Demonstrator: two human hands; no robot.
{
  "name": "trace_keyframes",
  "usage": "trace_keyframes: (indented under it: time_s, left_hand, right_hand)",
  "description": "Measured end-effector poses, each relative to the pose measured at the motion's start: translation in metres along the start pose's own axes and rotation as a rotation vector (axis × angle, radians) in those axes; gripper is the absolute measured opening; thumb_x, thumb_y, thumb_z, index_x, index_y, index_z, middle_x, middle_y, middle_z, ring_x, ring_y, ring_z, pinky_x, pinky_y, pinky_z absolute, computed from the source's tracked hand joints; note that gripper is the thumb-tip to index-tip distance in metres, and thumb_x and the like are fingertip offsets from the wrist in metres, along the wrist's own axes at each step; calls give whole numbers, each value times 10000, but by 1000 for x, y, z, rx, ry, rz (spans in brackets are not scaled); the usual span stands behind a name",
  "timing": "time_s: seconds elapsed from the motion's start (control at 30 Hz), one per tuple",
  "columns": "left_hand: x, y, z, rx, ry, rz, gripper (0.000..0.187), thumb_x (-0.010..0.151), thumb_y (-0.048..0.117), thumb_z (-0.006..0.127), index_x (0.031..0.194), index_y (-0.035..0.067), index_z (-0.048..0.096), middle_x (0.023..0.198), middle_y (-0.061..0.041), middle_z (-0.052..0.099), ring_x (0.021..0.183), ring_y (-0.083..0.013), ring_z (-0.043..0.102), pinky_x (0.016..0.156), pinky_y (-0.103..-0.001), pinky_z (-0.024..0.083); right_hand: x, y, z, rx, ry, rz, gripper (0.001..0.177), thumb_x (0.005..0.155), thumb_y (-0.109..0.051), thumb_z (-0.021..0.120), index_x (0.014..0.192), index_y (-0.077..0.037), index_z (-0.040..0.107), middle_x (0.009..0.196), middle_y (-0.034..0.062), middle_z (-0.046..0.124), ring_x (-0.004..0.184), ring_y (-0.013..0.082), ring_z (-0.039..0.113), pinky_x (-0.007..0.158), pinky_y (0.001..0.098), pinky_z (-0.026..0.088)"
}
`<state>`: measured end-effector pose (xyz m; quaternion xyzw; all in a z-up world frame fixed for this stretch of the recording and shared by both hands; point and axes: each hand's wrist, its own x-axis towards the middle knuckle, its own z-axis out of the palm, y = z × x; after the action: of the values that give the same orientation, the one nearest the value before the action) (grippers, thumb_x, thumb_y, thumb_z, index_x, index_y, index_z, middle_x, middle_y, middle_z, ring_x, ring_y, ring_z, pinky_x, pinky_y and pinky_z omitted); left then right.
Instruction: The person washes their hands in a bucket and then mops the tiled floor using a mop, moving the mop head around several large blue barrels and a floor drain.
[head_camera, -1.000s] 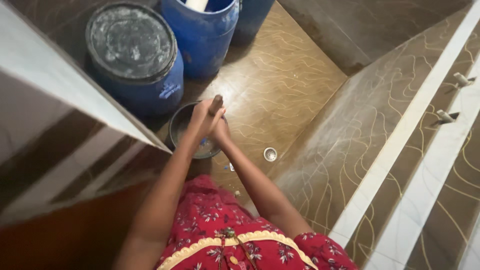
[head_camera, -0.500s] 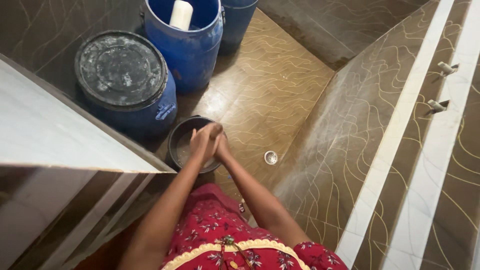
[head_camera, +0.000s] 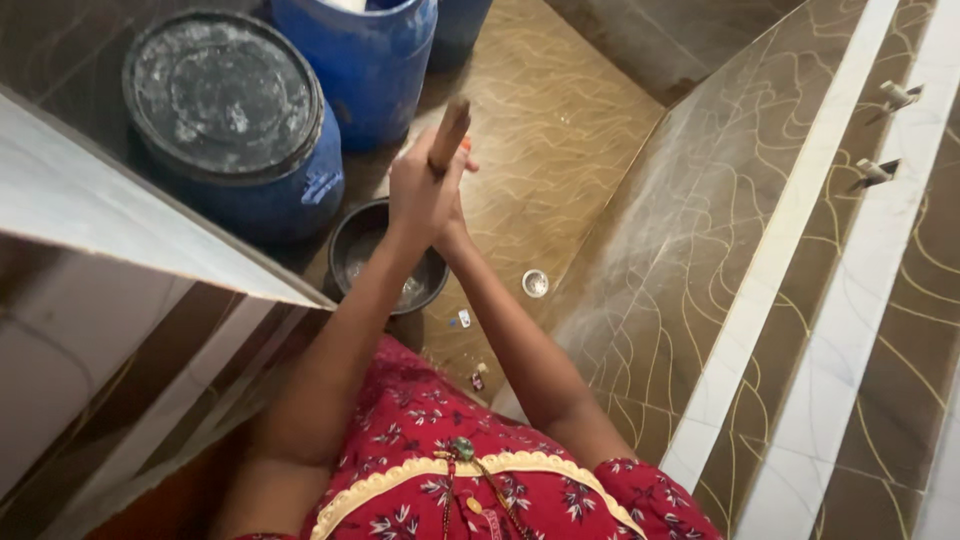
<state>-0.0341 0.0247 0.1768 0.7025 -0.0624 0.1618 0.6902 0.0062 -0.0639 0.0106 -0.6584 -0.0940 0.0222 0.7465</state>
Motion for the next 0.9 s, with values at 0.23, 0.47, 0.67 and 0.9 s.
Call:
trace_keyframes:
  time_s: [0.23, 0.47, 0.67, 0.9]
  left_hand:
    - [-58, -89, -11, 254, -195, -252, 176, 962, 218, 718, 955, 43, 692, 764, -161, 707, 701, -271, 703, 650, -373, 532]
    - [-88, -132, -17, 144, -344, -293, 101, 944, 105, 637, 974, 56, 720, 891, -143, 762, 808, -210, 769, 706, -325, 576]
    - [-93, -140, -14, 116, -305, -169, 107, 894, 9, 659, 988, 44, 696, 951, -128, 771, 868, -193, 761, 741, -319, 580]
    - [-101, -146, -12, 83, -301, -340, 94, 938, 26, 633, 1016, 55, 677, 856, -74, 737, 767, -129, 709, 629, -285, 564]
  right_hand:
    - [-54, 146, -43, -493, -43, 75, 440, 956, -334, 636, 1274, -33, 587, 1191, 96, 645, 1111, 210, 611, 935, 355, 489]
    - [-90, 185, -62, -672, -230, 153, 361, 930, -264, 680, 1208, -38, 635, 1178, 128, 665, 1095, 237, 620, 944, 377, 501]
    - [-85, 188, -65, -742, -349, 125, 296, 908, -203, 717, 1152, -41, 676, 1168, 154, 683, 1081, 260, 629, 952, 396, 512]
    - [-86, 178, -58, -807, -460, 50, 258, 892, -171, 729, 1115, -47, 692, 1151, 166, 692, 1070, 273, 635, 946, 410, 519]
